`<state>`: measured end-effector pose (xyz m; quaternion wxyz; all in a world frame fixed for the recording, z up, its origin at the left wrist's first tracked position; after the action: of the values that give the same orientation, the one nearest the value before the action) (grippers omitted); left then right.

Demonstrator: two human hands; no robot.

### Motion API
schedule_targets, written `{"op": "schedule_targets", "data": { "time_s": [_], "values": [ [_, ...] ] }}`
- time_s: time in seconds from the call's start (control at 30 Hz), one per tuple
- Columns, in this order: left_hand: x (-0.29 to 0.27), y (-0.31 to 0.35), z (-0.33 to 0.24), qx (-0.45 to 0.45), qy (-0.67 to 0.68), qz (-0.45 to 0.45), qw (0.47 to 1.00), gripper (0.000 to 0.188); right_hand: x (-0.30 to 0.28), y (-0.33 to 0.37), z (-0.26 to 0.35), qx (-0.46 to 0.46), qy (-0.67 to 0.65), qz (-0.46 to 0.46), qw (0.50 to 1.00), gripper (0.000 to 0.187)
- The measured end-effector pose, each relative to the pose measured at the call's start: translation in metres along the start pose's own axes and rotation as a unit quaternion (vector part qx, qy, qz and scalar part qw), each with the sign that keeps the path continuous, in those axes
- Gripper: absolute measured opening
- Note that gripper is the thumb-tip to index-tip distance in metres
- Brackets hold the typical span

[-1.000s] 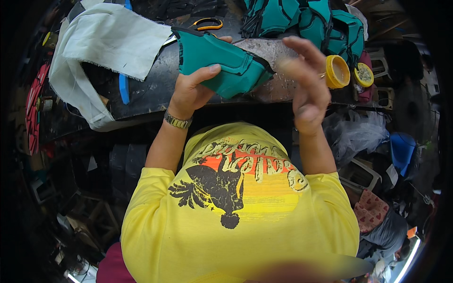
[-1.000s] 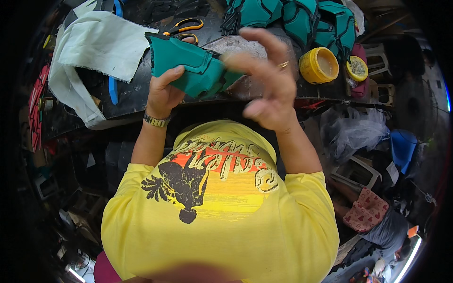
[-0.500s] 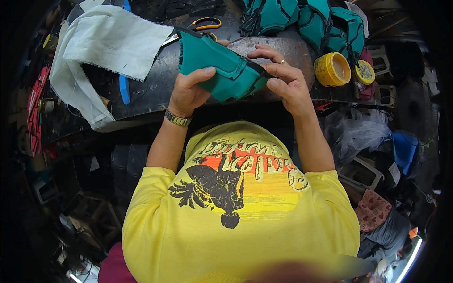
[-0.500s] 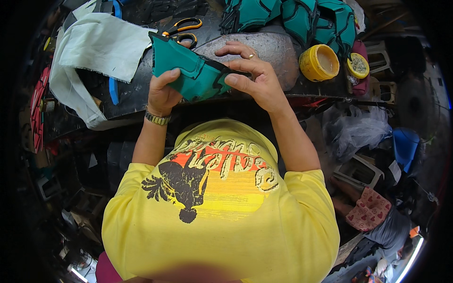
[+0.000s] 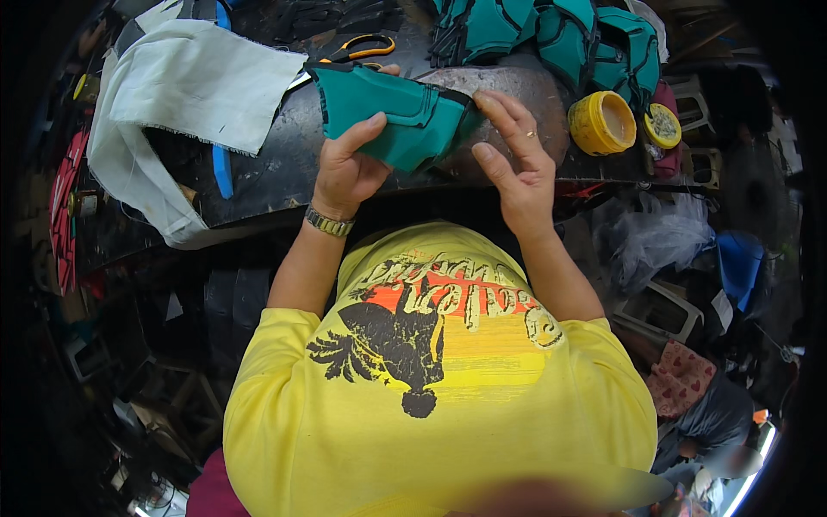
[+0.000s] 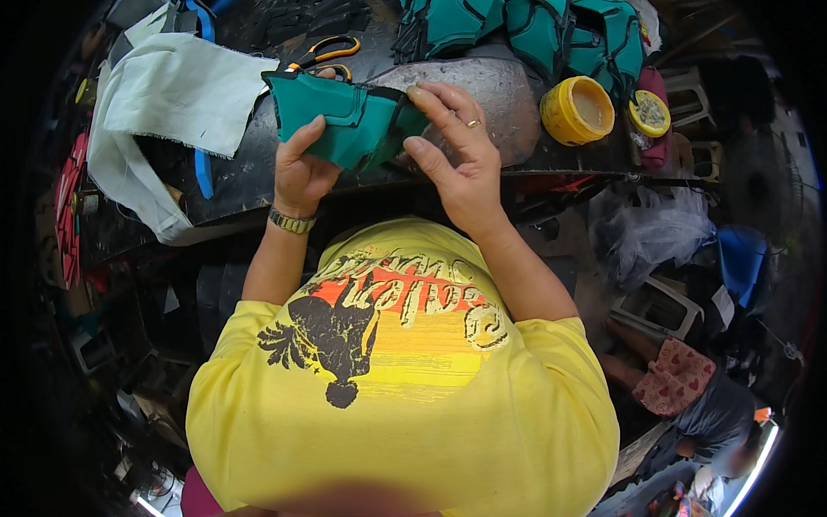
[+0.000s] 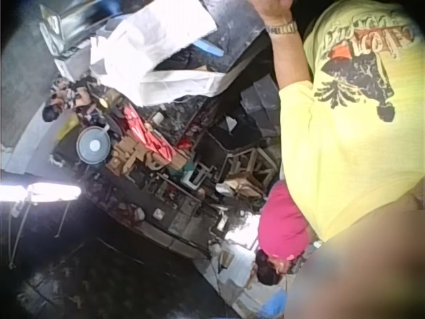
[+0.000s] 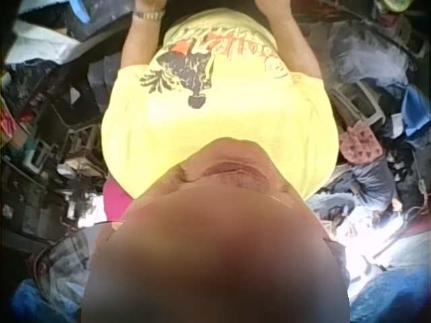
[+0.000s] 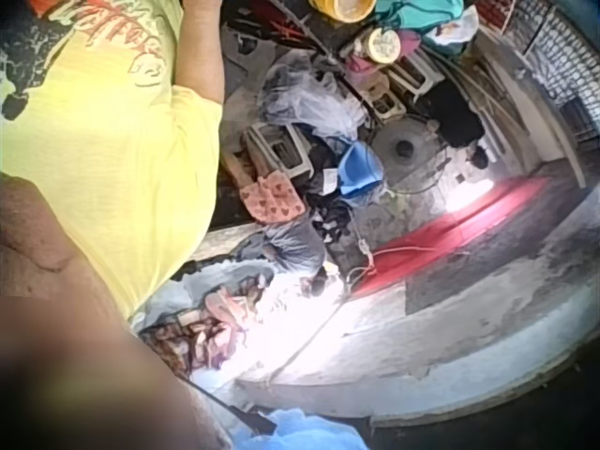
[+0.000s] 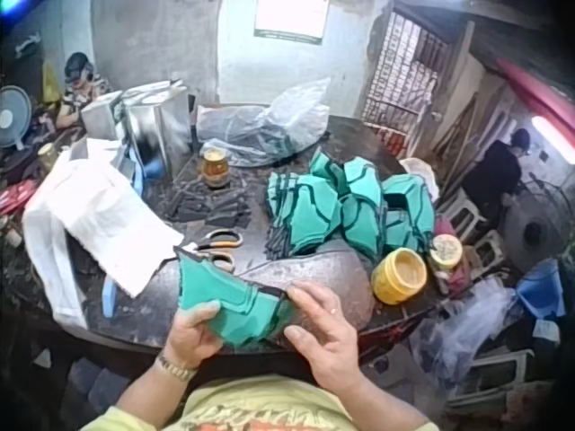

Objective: The person handles several green and pink face masks on a cluttered workbench, picking them up one at a time, turning them over, and examining the edges and seams. The person places each mask back on the table after inspection.

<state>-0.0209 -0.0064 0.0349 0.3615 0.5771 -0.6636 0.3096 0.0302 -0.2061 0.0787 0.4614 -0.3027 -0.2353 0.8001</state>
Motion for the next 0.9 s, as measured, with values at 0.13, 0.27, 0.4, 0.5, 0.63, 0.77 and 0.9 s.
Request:
{"op": "schedule_targets", "data": {
  "time_s": [0.13,0.27,0.4,0.5,0.63,0.77,0.9],
  "values": [
    [0.001,-0.003,0.007,-0.002,0.046,0.011,0.999,0.056,0.013,0.007,0.001,-0.068,0.160,0.088,0.981,0.067],
    [-0.007,-0.006,0.008,-0.003,0.110,0.023,0.994,0.055,0.017,0.012,-0.002,-0.076,0.209,0.157,0.962,0.076],
    [-0.018,-0.005,0.006,0.003,0.153,0.015,0.988,0.055,-0.005,0.005,0.000,-0.164,0.167,0.101,0.967,0.045],
    [-0.020,-0.004,0.008,-0.005,0.158,0.026,0.987,0.055,-0.015,-0.001,-0.006,-0.113,0.172,0.011,0.979,0.035],
    [-0.016,-0.006,0.011,-0.010,0.128,0.028,0.991,0.055,0.000,-0.004,-0.009,-0.105,0.326,0.082,0.936,0.052],
    [-0.012,-0.006,0.011,-0.008,0.133,0.025,0.991,0.055,0.019,0.004,-0.009,-0.093,0.358,0.156,0.916,0.065],
    [-0.017,-0.005,0.007,0.008,0.130,0.001,0.992,0.055,0.011,0.008,-0.002,-0.164,0.297,0.150,0.929,0.061]
  ]
}}
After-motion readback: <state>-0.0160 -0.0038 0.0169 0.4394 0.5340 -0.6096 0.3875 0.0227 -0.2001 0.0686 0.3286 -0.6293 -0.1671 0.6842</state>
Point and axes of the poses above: each hand's wrist, its own y-axis away from the middle knuckle, its own x-axis out of the palm, z = x × y, the point moved 3 cm from there along -y, towards the middle knuckle, and after that the axes turned 15 degrees about -x, right-handed, at the moved point
